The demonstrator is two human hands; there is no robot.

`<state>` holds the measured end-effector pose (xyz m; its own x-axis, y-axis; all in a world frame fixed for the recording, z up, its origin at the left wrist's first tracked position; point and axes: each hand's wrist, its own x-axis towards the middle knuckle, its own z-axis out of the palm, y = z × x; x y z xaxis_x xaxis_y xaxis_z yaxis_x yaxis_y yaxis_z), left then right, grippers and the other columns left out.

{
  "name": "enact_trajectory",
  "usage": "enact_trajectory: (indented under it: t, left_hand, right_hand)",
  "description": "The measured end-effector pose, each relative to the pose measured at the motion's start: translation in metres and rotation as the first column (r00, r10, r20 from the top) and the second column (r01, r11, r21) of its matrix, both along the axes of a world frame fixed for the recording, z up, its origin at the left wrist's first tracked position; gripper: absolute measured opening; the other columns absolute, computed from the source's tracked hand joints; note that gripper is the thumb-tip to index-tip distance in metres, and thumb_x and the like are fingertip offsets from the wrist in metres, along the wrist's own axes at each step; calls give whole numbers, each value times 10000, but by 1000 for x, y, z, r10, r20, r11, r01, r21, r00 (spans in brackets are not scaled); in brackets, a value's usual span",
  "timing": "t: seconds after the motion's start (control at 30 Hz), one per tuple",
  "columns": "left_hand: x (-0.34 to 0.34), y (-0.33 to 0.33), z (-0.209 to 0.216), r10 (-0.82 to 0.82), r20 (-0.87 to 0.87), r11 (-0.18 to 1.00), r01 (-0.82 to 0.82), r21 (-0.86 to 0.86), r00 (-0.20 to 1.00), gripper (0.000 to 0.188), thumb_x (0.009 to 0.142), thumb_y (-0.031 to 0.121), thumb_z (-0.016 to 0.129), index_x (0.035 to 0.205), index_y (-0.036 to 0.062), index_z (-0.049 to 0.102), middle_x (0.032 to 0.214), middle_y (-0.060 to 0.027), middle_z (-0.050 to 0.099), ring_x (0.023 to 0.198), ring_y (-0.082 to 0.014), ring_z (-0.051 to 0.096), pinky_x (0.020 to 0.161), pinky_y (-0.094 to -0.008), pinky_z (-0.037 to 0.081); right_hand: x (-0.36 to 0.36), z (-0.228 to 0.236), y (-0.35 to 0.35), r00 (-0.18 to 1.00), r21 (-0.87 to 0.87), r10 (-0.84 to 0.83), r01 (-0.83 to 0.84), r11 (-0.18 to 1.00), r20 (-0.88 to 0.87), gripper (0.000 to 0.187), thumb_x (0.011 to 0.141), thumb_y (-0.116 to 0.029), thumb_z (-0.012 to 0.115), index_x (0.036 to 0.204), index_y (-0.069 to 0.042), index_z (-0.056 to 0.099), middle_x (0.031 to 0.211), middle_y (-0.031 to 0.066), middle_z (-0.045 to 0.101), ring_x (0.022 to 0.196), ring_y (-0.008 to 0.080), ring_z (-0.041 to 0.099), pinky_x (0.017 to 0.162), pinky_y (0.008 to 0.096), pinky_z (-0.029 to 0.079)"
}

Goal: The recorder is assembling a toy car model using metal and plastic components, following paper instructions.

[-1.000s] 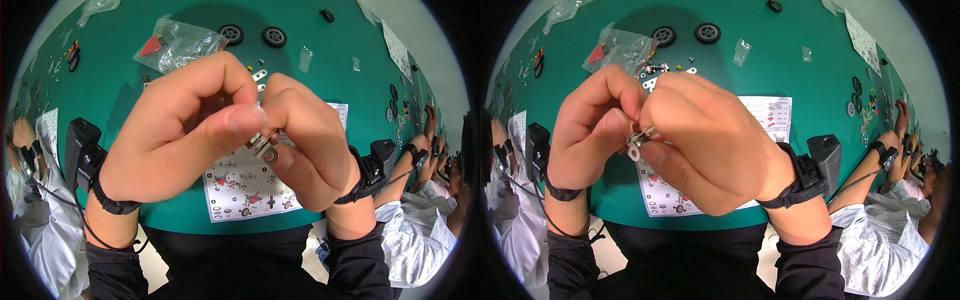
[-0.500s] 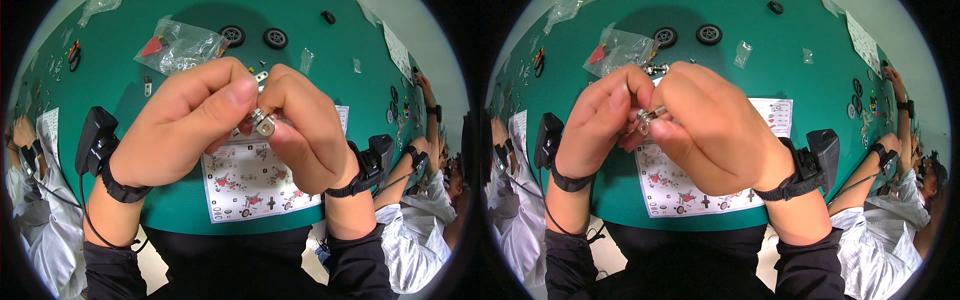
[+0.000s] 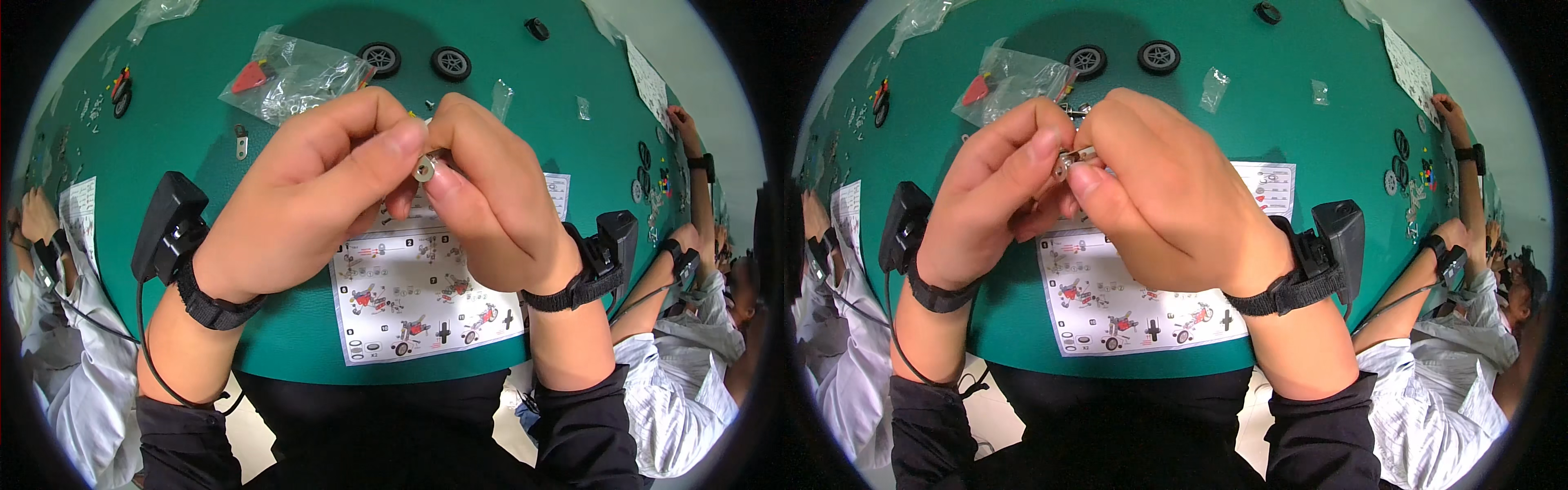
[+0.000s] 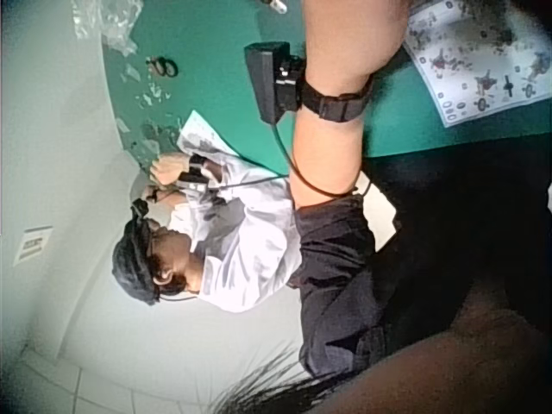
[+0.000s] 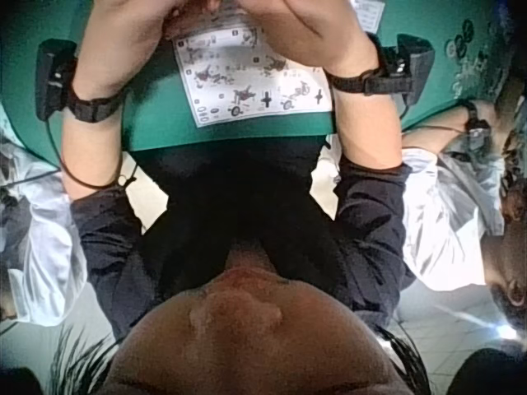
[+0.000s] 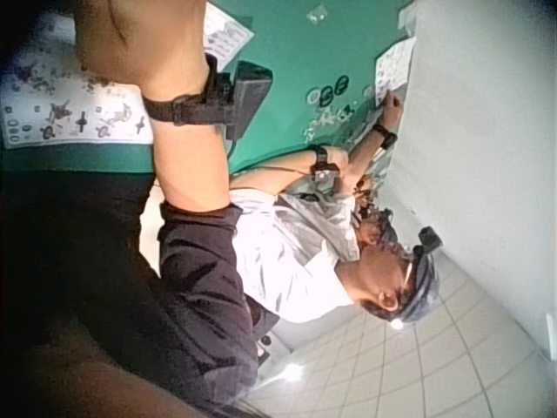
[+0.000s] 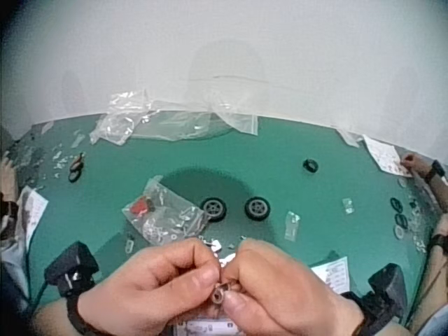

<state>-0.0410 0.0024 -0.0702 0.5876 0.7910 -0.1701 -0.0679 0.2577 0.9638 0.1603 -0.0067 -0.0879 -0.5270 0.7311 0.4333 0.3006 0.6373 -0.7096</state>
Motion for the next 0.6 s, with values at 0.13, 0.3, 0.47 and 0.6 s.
enact_trajectory:
  t: [0.13, 0.3, 0.47, 0.6]
  left_hand:
    - [-1, 1, 0, 9, 49, 996, -5, -92, 999, 323, 1025, 389, 476, 1007, 71, 527, 720, -14, 568, 502, -23, 349, 446, -184, 230]
    - [-5, 3, -2, 38, 127, 999, -33, -35, 991, 272, 1014, 333, 519, 1059, 65, 538, 738, -14, 582, 506, -18, 359, 447, -181, 242]
    - [-6, 1, -2, 37, 96, 999, -40, 32, 995, 241, 988, 294, 593, 1032, 62, 543, 742, -6, 591, 513, -14, 370, 445, -178, 243]
    - [-10, 4, -2, -2, 43, 999, 0, 44, 999, 266, 993, 322, 594, 972, 62, 544, 731, -13, 601, 492, -18, 383, 436, -182, 254]
  right_hand:
    - [-2, 1, -3, 1000, -31, -17, 17, 999, 10, 273, 1003, -245, 453, 918, -1, 541, 802, 94, 552, 735, 222, 535, 680, 323, 427]
    - [1, 1, 0, 999, 13, -36, 36, 999, 27, 287, 1005, -253, 453, 933, 4, 557, 808, 98, 541, 725, 233, 526, 681, 328, 420]
    - [0, 1, 1, 999, 36, -37, 36, 999, 33, 276, 979, -247, 473, 971, 5, 584, 803, 109, 542, 712, 245, 505, 666, 336, 410]
    - [-2, 3, 0, 999, 71, -2, -1, 997, 34, 258, 958, -235, 485, 956, 6, 576, 794, 113, 537, 710, 255, 499, 656, 341, 407]
